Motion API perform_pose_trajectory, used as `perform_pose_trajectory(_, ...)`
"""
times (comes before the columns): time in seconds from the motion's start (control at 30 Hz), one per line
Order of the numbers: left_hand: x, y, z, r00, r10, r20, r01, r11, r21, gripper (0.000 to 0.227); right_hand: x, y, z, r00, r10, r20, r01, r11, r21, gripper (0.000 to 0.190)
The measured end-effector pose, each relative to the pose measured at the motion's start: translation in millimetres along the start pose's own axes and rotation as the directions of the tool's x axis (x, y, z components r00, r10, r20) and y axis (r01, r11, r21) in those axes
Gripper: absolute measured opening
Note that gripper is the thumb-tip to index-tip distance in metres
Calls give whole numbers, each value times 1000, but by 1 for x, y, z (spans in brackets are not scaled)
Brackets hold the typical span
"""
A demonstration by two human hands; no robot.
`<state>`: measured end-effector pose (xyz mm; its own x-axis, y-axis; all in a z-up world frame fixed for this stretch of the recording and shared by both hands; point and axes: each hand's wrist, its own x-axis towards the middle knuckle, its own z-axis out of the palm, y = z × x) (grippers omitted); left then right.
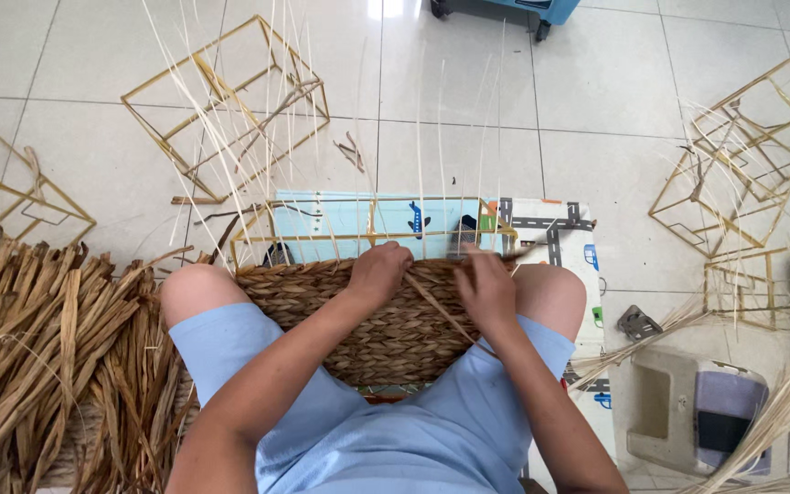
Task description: The person weaves strips of dried plant fibers onto a woven mat attached to a wire frame by hand.
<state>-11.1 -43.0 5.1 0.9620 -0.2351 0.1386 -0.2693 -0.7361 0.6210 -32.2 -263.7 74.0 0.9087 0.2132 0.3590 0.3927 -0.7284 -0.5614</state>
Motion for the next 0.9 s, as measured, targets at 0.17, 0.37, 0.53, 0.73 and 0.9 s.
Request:
perform_pose_trajectory(0.17,12,23,-12,977,-201,74,199,979,38,17,17,6,9,975,-189,119,218,919,-328,10)
perform_pose_trajectory(0.37,13,16,-8,989,-129,75,107,963,246,9,17,8,-16,970,-117,213,169,954,-247,10)
perform_pose_trajectory(0.53,9,20,-11,867,455,-203,-316,817,482,42,-2,-8,-7,983,-7,184,34,989,-143,21)
perform_pose_trajectory(0.73,13,12,-13,840,517,-165,-387,783,486,41,-9,-2,30,978,-75,197,111,978,-178,27)
perform_pose_trajectory(0.9,31,9,-19,957,3,289,45,986,-160,24,20,8,18,927,-103,360,222,926,-306,11)
